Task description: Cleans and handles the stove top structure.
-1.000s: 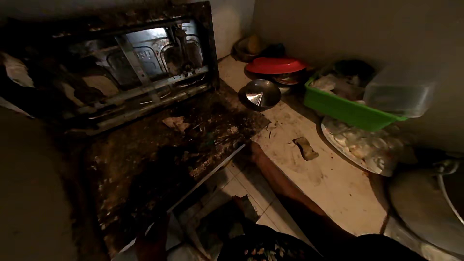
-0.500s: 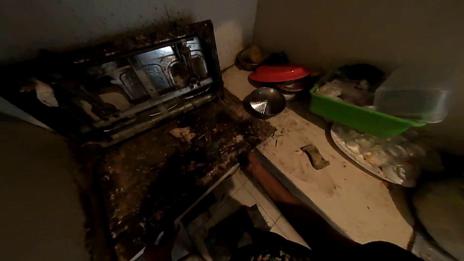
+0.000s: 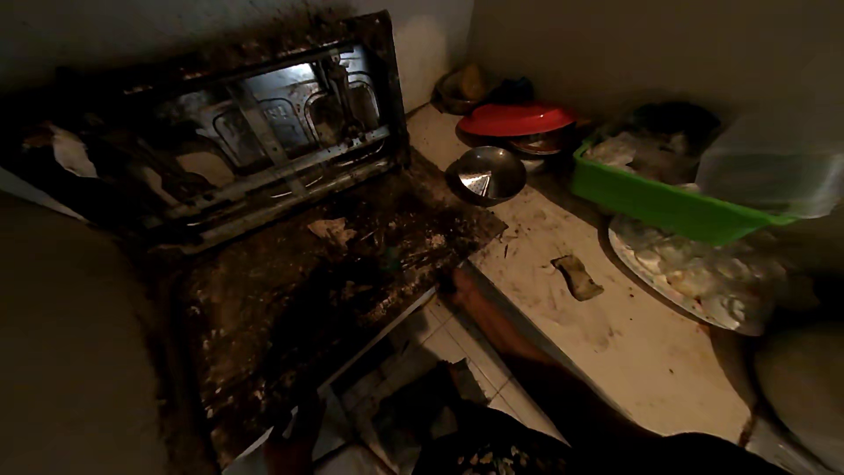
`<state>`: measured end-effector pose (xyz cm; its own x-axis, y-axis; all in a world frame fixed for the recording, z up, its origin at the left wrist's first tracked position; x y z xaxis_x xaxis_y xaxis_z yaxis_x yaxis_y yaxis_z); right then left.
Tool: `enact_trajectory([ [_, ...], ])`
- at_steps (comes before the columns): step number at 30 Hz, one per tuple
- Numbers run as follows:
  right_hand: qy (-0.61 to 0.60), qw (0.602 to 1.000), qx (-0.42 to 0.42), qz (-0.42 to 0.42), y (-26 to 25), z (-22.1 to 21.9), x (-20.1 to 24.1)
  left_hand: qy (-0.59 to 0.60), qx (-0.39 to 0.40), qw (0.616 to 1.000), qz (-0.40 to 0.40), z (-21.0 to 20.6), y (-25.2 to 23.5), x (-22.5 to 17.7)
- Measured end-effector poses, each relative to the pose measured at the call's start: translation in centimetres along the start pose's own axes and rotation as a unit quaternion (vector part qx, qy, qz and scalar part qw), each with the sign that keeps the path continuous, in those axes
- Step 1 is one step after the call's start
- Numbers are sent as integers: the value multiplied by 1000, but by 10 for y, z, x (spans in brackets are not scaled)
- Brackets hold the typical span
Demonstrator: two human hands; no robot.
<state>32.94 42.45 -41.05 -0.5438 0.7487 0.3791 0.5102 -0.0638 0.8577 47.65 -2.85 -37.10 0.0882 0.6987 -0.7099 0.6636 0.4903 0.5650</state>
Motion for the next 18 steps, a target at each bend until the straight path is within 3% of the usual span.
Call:
enact_trajectory([
  [6, 22, 999, 35, 3, 12, -3, 5, 32, -26, 999, 24, 4, -4, 1],
  [10, 29, 999, 12, -1, 7, -2, 4, 8, -38, 999, 12, -5, 5, -3],
  [18, -11, 1000, 10, -25, 2, -2, 4, -61, -1, 998, 1, -9, 5, -4],
])
Point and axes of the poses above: each hand's wrist, its own y-axis away from the middle knuckle, its own z-axis out of the back of the hand, x = y × z, the point moved 4 cm from there along -y, towards the middle knuckle, and after that the axes turned 13 degrees about -z, right-handed, at the moved point
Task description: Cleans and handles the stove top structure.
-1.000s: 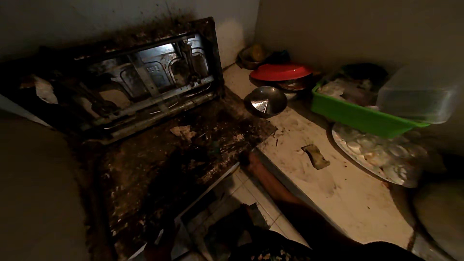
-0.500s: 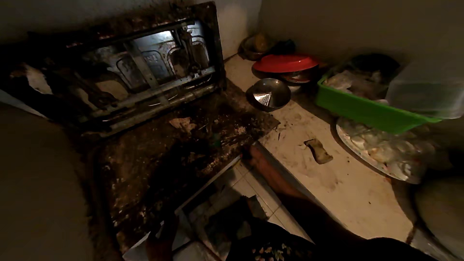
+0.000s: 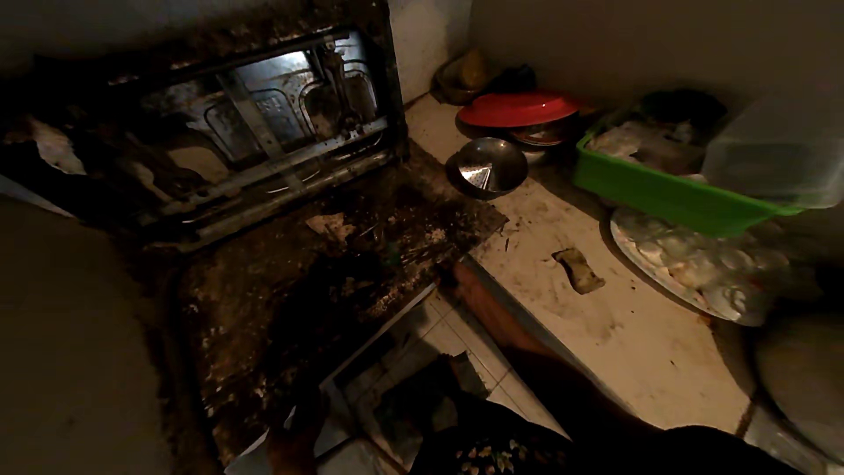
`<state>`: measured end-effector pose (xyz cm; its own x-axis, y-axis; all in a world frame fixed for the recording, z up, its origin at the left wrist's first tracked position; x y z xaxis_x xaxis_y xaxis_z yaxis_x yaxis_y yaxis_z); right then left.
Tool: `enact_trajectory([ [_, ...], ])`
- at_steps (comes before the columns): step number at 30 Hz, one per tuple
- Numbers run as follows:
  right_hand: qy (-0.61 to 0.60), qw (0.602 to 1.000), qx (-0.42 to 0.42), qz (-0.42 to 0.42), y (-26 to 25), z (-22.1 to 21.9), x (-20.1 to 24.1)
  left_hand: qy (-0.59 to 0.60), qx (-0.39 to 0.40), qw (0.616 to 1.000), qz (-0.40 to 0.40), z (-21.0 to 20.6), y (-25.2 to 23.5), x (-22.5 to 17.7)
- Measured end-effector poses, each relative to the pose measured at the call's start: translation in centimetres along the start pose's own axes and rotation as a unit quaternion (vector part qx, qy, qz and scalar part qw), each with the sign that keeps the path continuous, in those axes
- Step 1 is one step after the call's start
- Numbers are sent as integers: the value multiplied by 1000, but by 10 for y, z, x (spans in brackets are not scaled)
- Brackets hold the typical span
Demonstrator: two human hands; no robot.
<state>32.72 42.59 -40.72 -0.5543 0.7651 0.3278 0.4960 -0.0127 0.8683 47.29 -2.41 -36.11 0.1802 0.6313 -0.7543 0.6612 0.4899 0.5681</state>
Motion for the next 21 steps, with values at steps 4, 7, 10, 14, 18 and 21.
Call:
enact_trajectory([
  [4, 14, 1000, -11, 1, -2, -2, -2, 26, 10, 1000, 4, 7, -10, 3],
  [7, 56, 998, -20, 13, -8, 0, 0, 60, 47, 997, -18, 2, -9, 6],
  [10, 48, 998, -37, 34, -1, -3, -5, 57, 100, 992, -43, -7, 15, -3],
  [14, 20, 992, -92, 80, 8, 1, -22, 103, 37, 994, -18, -8, 21, -6],
  [18, 57, 980, -125, 142, 29, 5, -30, 134, 59, 989, -29, 17, -13, 10],
  [21, 84, 973, -99, 188, 48, 4, -2, 130, 81, 988, -27, 21, -18, 20],
])
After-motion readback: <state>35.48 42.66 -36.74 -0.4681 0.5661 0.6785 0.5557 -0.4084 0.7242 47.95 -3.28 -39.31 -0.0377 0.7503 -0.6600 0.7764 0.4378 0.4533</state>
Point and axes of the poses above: each hand's wrist, its own y-axis away from the middle knuckle, its own z-axis out of the back of the hand, x = y × z, the point moved 4 cm from there along -y, towards the middle knuckle, and after that the axes turned 13 degrees about -z, right-handed, at the moved point
